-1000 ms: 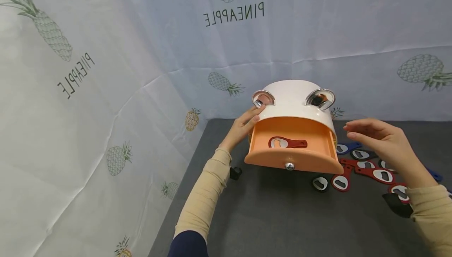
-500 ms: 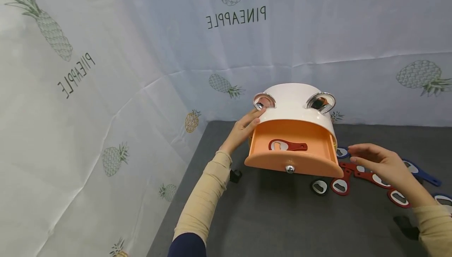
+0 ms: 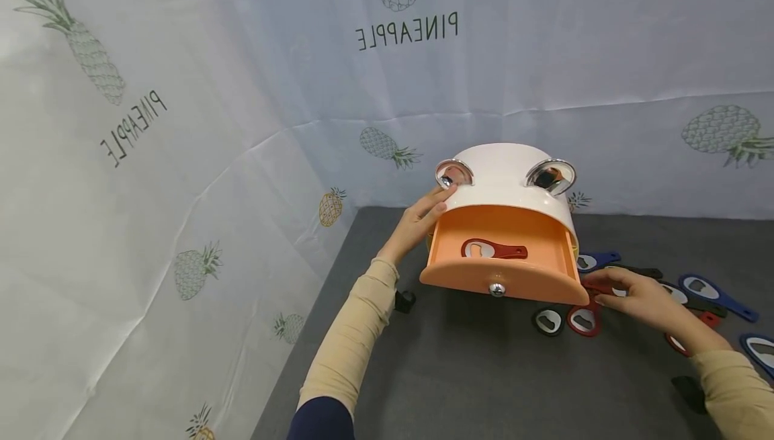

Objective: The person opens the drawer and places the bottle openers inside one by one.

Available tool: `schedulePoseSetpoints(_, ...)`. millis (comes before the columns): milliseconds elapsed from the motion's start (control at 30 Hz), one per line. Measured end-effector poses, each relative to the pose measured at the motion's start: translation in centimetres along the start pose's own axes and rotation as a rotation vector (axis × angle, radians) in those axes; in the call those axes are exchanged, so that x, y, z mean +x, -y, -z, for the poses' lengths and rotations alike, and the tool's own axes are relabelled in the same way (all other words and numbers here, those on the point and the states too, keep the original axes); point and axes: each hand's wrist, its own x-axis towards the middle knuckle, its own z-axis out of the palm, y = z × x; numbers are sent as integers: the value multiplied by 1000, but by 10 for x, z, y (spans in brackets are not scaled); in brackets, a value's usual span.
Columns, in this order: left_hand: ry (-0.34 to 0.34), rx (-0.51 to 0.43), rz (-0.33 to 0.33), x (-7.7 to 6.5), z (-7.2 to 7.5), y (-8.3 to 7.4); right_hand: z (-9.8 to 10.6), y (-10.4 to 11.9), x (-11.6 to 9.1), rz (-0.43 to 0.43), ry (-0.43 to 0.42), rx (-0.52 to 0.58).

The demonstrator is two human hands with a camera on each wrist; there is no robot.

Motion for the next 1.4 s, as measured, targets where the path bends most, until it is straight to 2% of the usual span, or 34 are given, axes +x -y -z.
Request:
schedulePoseSetpoints(300, -5, 2, 1, -1, 1, 0, -12, -13, 7, 38, 55, -65)
schedulePoseSetpoints(367, -2, 1, 3, -1, 0, 0, -15, -18, 7, 78, 54, -80)
schedulePoseSetpoints(567, -1, 3, -6, 1, 0, 1, -21, -30, 7, 201, 8, -101)
schedulePoseSetpoints(867, -11, 7, -9, 1, 0, 0, -27, -36, 5, 317, -78, -162)
schedulePoseSetpoints(933, -8, 2, -2, 1, -1, 1, -28, -36, 4, 312, -81, -166)
schedulePoseSetpoints(1167, -6, 7, 5, 1, -1, 1, -25, -36, 3, 261, 7, -100)
schedulePoseSetpoints(1400, -6, 13, 11, 1, -3, 0, -24, -36, 0, 293, -23, -99)
